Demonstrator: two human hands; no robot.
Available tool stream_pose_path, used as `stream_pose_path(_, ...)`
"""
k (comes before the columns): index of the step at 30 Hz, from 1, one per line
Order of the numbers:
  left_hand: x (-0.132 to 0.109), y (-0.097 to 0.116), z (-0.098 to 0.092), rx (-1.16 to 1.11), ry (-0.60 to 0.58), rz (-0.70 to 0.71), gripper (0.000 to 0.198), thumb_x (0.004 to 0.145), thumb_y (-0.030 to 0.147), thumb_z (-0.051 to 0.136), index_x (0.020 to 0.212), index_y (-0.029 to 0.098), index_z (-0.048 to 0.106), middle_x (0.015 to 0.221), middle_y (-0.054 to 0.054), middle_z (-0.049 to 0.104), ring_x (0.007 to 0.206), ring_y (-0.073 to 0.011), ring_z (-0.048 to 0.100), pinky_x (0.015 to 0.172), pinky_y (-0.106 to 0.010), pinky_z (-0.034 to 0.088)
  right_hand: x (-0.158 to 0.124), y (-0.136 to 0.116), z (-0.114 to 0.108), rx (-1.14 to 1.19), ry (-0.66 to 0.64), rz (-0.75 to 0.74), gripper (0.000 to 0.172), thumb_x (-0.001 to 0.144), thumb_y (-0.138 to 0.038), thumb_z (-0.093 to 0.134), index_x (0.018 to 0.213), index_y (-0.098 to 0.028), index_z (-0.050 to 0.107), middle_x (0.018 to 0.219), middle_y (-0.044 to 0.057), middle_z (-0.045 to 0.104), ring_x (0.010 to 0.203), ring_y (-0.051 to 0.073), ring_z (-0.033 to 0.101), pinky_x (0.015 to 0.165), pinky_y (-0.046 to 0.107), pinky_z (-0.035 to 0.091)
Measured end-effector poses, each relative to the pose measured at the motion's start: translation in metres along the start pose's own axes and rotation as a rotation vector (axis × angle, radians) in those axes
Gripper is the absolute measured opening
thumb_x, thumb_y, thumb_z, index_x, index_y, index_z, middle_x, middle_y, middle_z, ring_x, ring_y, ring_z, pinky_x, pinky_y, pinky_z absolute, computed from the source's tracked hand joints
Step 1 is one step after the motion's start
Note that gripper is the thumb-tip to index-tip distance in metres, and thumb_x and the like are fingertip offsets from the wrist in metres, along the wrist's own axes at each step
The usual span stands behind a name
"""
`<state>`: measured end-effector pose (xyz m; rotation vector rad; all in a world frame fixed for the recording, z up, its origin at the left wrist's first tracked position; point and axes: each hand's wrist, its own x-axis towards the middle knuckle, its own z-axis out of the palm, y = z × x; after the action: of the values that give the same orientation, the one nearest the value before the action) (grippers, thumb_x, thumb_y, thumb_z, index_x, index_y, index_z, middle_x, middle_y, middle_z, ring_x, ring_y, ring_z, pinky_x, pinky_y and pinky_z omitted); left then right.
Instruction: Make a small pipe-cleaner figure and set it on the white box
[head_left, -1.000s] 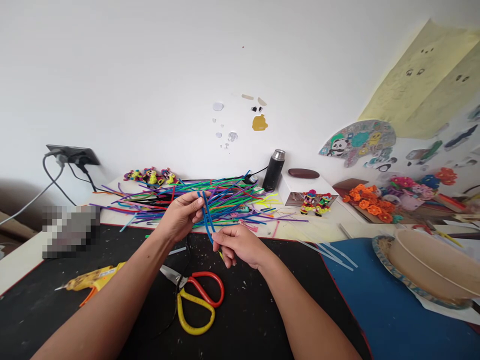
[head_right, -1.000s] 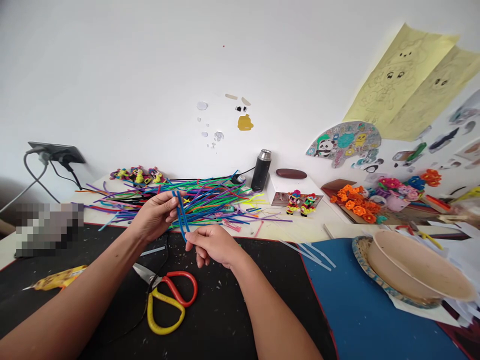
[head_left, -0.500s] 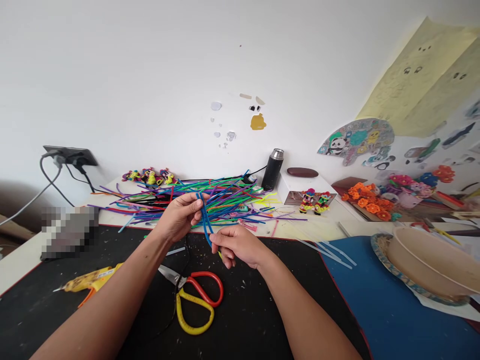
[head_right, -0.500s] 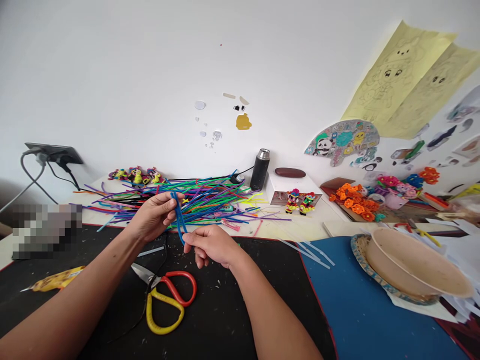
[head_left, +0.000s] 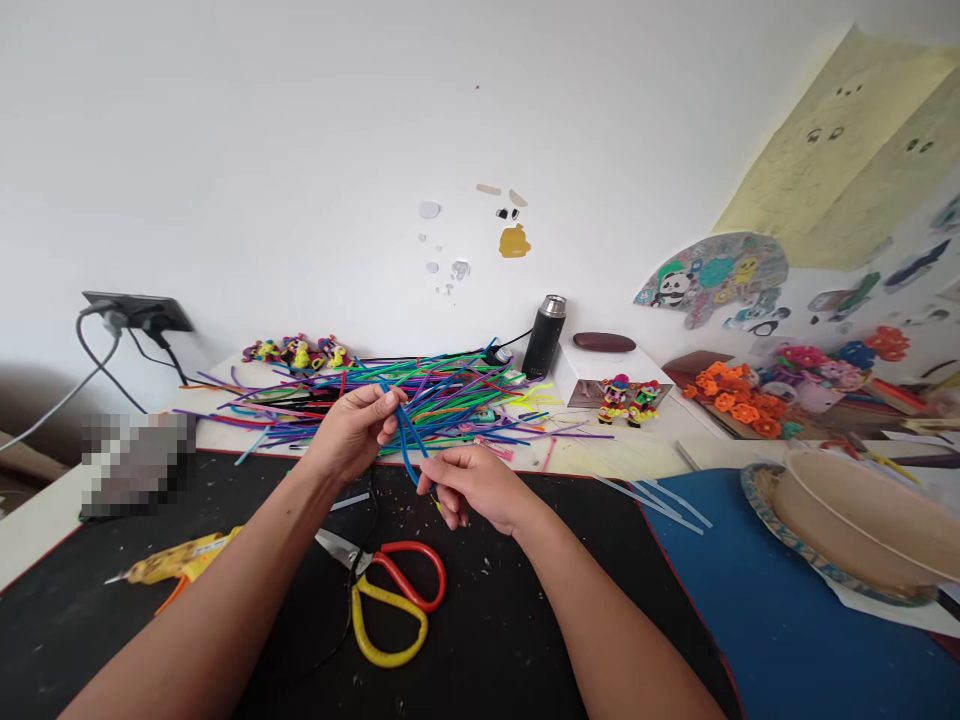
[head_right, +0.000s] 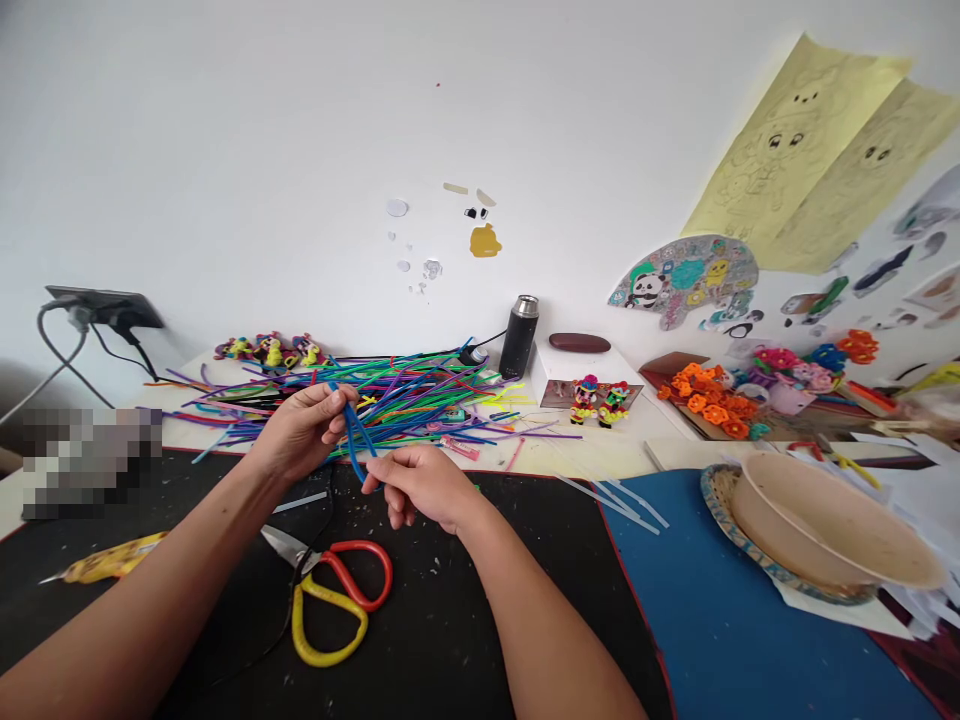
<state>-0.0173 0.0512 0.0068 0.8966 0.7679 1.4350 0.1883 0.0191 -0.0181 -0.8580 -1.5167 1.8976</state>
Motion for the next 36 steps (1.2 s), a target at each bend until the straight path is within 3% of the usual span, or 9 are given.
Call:
stream_pose_path(5, 0.0021, 0.0022, 0.0004, -0.087, 0.091, 0.032, 0.044, 0.048, 0.031, 0.105, 0.074, 0.009, 0.077, 0.057, 0.003, 0.061, 0.046, -0.004, 0.052, 0.038, -0.011, 0.041, 0.003, -0.0012, -0.0016, 0.133, 0.103, -0.054, 0.052, 0.083, -0.067, 0.075, 0.09, -0.016, 0.072, 0.056, -0.004, 0.062, 0.043, 0.01, 0.059, 0.037, 0.018, 0.033)
stream_pose_path(11, 0.0034, 0.0014, 0.0004, -0.142, 0.113, 0.098, 0.045, 0.048, 0.031, 0.105, 0.076, 0.008, 0.078, 0.062, 0.003, 0.062, 0.047, -0.0026, 0.051, 0.039, -0.01, 0.042, 0.0043, -0.0051, -0.0028, 0.296, 0.215, -0.035, 0.06, 0.073, -0.069, 0.082, 0.097, -0.015, 0.073, 0.061, -0.003, 0.065, 0.043, 0.009, 0.059, 0.037, 0.019, 0.033)
stream_pose_path(16, 0.0046, 0.0035, -0.0027, -0.157, 0.121, 0.134, 0.043, 0.05, 0.031, 0.105, 0.076, 0.011, 0.077, 0.07, 0.002, 0.067, 0.048, -0.0012, 0.05, 0.038, -0.01, 0.04, 0.0046, -0.0062, -0.0024, 0.339, 0.268, -0.02, 0.06, 0.075, -0.069, 0.082, 0.099, -0.015, 0.07, 0.062, -0.003, 0.066, 0.043, 0.01, 0.059, 0.036, 0.019, 0.031)
stream_pose_path(24, 0.0042, 0.0041, -0.0048, -0.145, 0.066, 0.108, 0.042, 0.053, 0.033, 0.104, 0.078, 0.011, 0.079, 0.055, 0.003, 0.059, 0.045, -0.0024, 0.048, 0.04, -0.009, 0.04, 0.0039, -0.003, -0.0001, 0.327, 0.129, 0.036, 0.066, 0.087, -0.076, 0.067, 0.09, -0.011, 0.074, 0.057, 0.0, 0.064, 0.041, 0.01, 0.058, 0.035, 0.02, 0.03)
stream_pose_path(36, 0.0045, 0.0029, -0.0045, -0.165, 0.092, 0.109, 0.041, 0.051, 0.028, 0.105, 0.076, 0.011, 0.077, 0.067, 0.002, 0.067, 0.047, -0.0023, 0.052, 0.039, -0.01, 0.041, 0.0032, -0.0041, 0.0001, 0.476, 0.036, 0.081, 0.064, 0.087, -0.075, 0.069, 0.083, -0.011, 0.072, 0.05, -0.004, 0.055, 0.037, 0.008, 0.047, 0.034, 0.021, 0.021)
